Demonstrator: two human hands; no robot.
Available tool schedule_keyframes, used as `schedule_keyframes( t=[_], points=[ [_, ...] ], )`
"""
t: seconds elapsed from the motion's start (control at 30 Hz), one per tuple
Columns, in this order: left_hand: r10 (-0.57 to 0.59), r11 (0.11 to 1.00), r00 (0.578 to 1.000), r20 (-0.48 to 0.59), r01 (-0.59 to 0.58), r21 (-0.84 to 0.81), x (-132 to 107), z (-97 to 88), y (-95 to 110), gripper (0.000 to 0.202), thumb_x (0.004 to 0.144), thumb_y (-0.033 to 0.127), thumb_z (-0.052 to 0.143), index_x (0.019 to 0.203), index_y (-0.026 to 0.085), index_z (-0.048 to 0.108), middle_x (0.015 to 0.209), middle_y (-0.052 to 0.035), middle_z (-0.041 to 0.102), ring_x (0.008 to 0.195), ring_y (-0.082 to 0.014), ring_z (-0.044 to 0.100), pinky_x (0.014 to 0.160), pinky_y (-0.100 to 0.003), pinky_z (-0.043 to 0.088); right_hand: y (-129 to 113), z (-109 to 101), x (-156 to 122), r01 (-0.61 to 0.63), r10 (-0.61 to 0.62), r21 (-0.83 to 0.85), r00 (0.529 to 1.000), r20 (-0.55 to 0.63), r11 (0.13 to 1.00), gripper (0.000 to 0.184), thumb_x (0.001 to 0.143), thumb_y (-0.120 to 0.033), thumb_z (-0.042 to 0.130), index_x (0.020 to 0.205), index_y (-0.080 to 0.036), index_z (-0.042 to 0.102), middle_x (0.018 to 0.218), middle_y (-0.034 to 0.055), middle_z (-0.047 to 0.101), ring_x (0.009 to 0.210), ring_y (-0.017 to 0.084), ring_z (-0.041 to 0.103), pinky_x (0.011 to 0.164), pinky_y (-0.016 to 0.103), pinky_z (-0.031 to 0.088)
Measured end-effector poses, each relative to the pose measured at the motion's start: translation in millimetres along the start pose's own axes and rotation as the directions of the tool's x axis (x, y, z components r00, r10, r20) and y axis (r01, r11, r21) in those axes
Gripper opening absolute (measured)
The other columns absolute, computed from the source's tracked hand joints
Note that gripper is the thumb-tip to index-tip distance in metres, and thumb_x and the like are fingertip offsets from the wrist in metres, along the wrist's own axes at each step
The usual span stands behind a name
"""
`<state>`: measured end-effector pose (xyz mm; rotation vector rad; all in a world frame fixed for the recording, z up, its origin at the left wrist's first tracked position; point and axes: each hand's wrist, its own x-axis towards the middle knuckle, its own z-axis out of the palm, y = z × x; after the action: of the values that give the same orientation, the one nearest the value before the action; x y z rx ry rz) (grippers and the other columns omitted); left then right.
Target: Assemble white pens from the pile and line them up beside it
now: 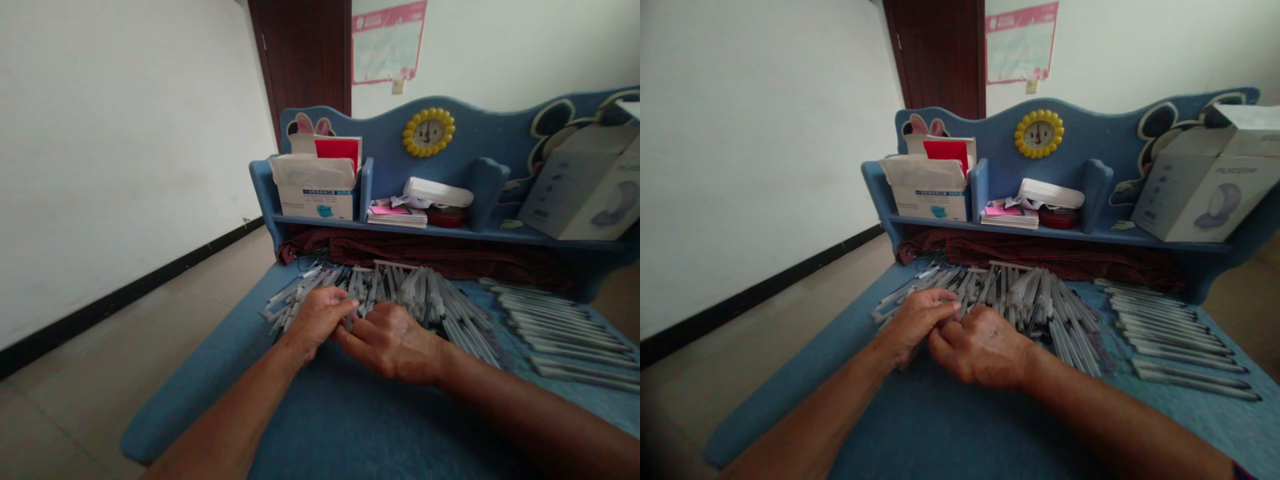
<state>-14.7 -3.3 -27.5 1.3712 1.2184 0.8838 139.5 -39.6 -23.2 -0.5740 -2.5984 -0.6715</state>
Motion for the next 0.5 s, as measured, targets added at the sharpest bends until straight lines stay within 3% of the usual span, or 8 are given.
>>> schedule_keyframes(
  t=[0.13,0.3,0.37,0.5],
  points=[
    [-0.069,0.986,0.998,-0.005,0.067,-0.155,0.7,-1.5,1.3,0.035,0.068,0.020,0.065,0.102,0.012,0.056,0.062,-0.0019,0.066,0.046,-0.0110,0.055,0.043,-0.021,0.035,-0.4,-6.4,0.8,0.028,-0.029,0.088,0.999,0.016,0.996,0.022,0.092,-0.011,0.035,0.096,-0.013,0.057,0.071,0.0019,0.060,0.055,0.012,0.051,0.049,0.029,0.030],
    [-0.055,0.966,0.998,-0.016,0.050,-0.252,3.7,-6.2,2.9,0.038,0.066,0.015,0.064,0.103,0.010,0.056,0.063,-0.0032,0.066,0.051,-0.0131,0.059,0.048,-0.023,0.042,21.9,-17.7,-3.2,-0.202,0.178,0.243,0.977,0.119,0.949,0.024,0.093,-0.019,0.037,0.099,-0.016,0.060,0.074,0.0008,0.063,0.057,0.009,0.051,0.051,0.026,0.027],
    [-0.045,0.971,0.999,-0.018,0.040,-0.236,3.0,-6.8,5.1,0.036,0.066,0.013,0.062,0.102,0.010,0.058,0.065,-0.0038,0.066,0.051,-0.0125,0.059,0.049,-0.023,0.043,35.8,-19.5,-6.8,-0.319,0.276,0.237,0.941,0.198,0.918,0.024,0.093,-0.020,0.038,0.094,-0.016,0.062,0.076,0.0021,0.065,0.062,0.009,0.054,0.054,0.024,0.028],
    [-0.032,0.977,0.999,-0.037,0.024,-0.211,-1.8,-4.6,10.8,0.033,0.068,0.012,0.059,0.100,0.011,0.058,0.068,-0.0042,0.067,0.052,-0.0121,0.059,0.051,-0.023,0.045,55.2,-14.4,-12.7,-0.467,0.410,0.069,0.830,0.378,0.881,0.021,0.089,-0.019,0.044,0.085,-0.018,0.064,0.076,0.0039,0.068,0.064,0.011,0.058,0.055,0.024,0.028]
  ],
)
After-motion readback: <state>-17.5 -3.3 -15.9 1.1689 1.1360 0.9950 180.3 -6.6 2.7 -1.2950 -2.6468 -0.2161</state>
